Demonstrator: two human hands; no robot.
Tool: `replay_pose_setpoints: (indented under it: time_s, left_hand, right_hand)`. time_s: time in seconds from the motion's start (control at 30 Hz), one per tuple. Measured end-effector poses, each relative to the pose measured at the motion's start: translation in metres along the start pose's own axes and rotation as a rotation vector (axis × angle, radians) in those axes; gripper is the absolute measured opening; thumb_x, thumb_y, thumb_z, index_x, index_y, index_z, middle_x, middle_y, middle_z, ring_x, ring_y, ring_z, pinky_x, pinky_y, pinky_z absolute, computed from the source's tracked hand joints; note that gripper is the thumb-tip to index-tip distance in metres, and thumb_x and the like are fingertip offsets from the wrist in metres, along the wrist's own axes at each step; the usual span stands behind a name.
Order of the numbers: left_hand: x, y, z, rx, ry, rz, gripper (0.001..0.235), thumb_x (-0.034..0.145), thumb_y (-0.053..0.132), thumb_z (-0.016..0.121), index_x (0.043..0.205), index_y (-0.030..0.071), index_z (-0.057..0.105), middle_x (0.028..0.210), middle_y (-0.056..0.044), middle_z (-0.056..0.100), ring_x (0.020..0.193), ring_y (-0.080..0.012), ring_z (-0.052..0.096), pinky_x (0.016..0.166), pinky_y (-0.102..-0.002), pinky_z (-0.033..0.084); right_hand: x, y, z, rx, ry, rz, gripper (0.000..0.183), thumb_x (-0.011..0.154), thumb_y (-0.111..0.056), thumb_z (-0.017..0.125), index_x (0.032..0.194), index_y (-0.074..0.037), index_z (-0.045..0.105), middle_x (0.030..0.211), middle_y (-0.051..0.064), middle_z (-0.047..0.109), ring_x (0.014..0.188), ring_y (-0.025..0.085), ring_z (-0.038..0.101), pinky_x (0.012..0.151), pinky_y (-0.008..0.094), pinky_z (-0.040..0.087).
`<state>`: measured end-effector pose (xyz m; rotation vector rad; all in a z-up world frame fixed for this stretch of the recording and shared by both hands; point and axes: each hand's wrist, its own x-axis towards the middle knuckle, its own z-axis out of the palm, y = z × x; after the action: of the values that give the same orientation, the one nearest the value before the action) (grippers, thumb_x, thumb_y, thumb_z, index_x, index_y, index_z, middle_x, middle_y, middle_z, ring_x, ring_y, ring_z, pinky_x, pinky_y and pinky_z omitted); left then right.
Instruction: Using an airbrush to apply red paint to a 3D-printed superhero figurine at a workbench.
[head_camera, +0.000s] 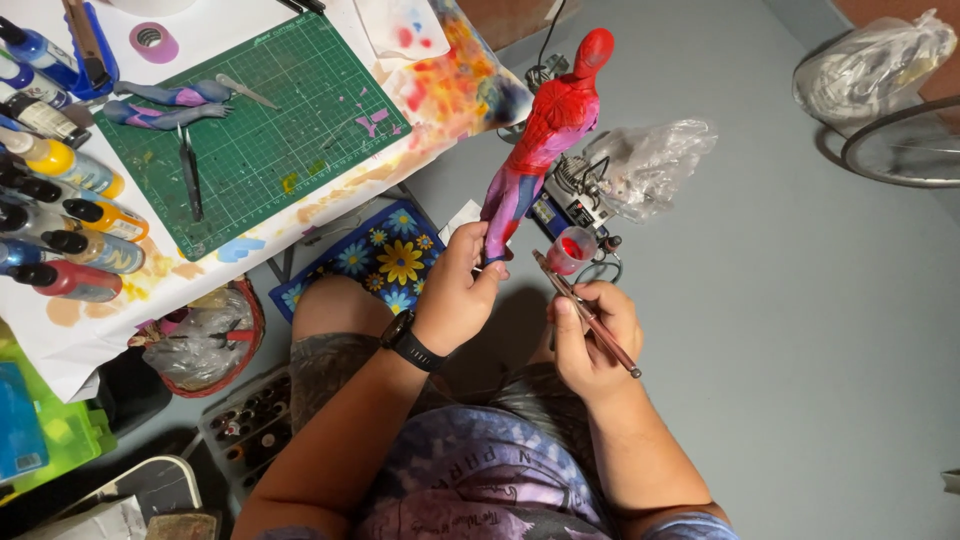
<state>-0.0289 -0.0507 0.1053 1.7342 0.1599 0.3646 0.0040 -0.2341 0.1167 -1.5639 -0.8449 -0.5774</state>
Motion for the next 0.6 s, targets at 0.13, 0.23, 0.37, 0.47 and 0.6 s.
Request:
replay_pose_setpoints:
  time_s: [0.13,0.23,0.37,0.47,0.6]
  left_hand:
    - [-0.002,-0.003,0.0,0.023,0.001,-0.003,0.039,0.095,-0.002,0.055,0.133,-0.004,0.044,0.11,-0.023,0.071,0.086,-0.0279,0.075,0.069,-0.035,0.063]
    - [-0.002,-0.001,-0.001,0.05,-0.002,0.018,0.039,0.095,-0.002,0.056,0.132,-0.004,0.045,0.11,-0.024,0.071,0.088,-0.0306,0.075,0.071,-0.036,0.062]
    - [-0.002,0.001,-0.002,0.066,-0.001,0.018,0.038,0.095,-0.001,0.056,0.132,-0.004,0.045,0.111,-0.025,0.071,0.088,-0.0314,0.076,0.073,-0.037,0.062]
    - [-0.002,0.003,-0.003,0.07,-0.003,0.025,0.038,0.095,-0.001,0.056,0.132,-0.003,0.045,0.111,-0.025,0.071,0.088,-0.032,0.076,0.073,-0.037,0.062]
    - [-0.003,0.009,-0.004,0.08,-0.015,0.023,0.038,0.095,-0.001,0.056,0.132,-0.003,0.045,0.106,-0.022,0.073,0.088,-0.0321,0.076,0.074,-0.038,0.062]
  right_hand:
    - [0.0,0.001,-0.001,-0.004,-0.014,0.009,0.018,0.092,0.005,0.071,0.105,0.006,0.059,0.062,0.012,0.069,0.045,0.018,0.063,0.047,0.028,0.05]
    - [0.0,0.004,-0.002,0.005,0.013,-0.01,0.018,0.092,0.007,0.07,0.105,0.008,0.058,0.062,0.013,0.068,0.046,0.018,0.063,0.049,0.027,0.051]
    - [0.001,0.003,-0.002,0.01,0.009,-0.008,0.018,0.092,0.007,0.069,0.106,0.008,0.057,0.064,0.013,0.069,0.048,0.019,0.065,0.05,0.029,0.052]
    - [0.002,0.006,-0.003,0.01,0.008,-0.015,0.018,0.092,0.007,0.07,0.105,0.008,0.057,0.063,0.013,0.069,0.049,0.019,0.065,0.051,0.029,0.053]
    - [0.007,0.003,-0.003,0.013,0.015,-0.029,0.018,0.094,0.008,0.067,0.107,0.008,0.055,0.063,0.013,0.068,0.048,0.02,0.064,0.053,0.029,0.053]
